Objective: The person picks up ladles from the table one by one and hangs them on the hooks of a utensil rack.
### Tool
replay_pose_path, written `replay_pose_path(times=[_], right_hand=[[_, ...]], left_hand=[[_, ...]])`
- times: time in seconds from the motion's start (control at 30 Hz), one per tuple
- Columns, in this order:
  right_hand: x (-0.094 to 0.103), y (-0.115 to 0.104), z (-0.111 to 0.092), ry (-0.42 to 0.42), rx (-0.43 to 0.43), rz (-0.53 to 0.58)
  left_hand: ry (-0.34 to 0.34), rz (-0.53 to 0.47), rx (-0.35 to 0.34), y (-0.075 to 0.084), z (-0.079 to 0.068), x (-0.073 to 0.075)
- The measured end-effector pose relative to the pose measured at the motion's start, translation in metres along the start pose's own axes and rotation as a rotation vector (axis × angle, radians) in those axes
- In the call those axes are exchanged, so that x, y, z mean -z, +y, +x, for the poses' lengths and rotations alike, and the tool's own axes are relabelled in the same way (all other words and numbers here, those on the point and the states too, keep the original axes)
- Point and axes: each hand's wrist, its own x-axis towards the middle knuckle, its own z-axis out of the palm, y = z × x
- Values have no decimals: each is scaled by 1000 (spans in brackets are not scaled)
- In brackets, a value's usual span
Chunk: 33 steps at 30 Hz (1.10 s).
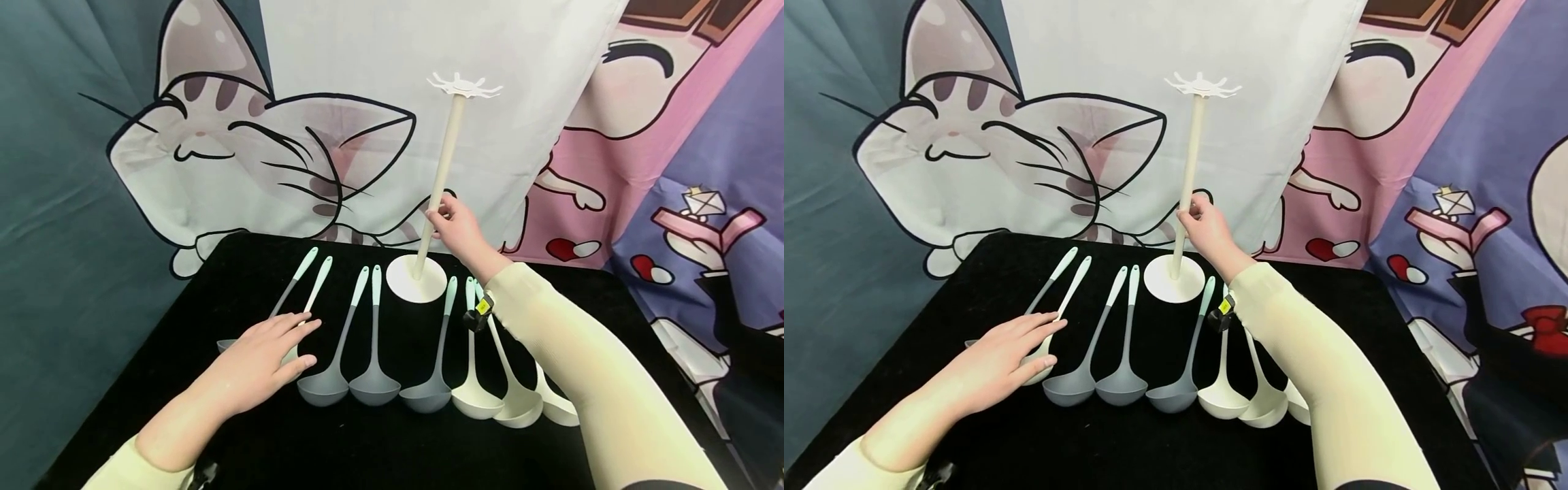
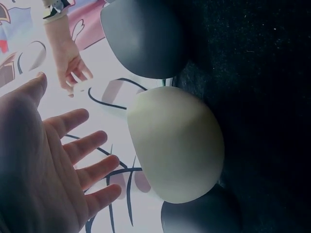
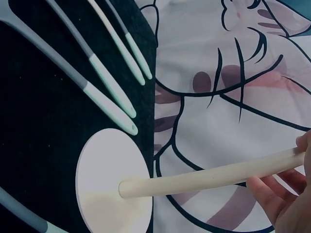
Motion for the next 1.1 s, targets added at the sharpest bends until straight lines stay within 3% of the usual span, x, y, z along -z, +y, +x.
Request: replay_pose_path(times=[0.7, 1.1], right_hand=[[-1, 8, 0, -71, -61, -30], [13, 31, -13, -217, -168, -151]], left_hand=[[18, 1, -9, 0, 1, -2], [22, 6, 14, -1, -1, -2]])
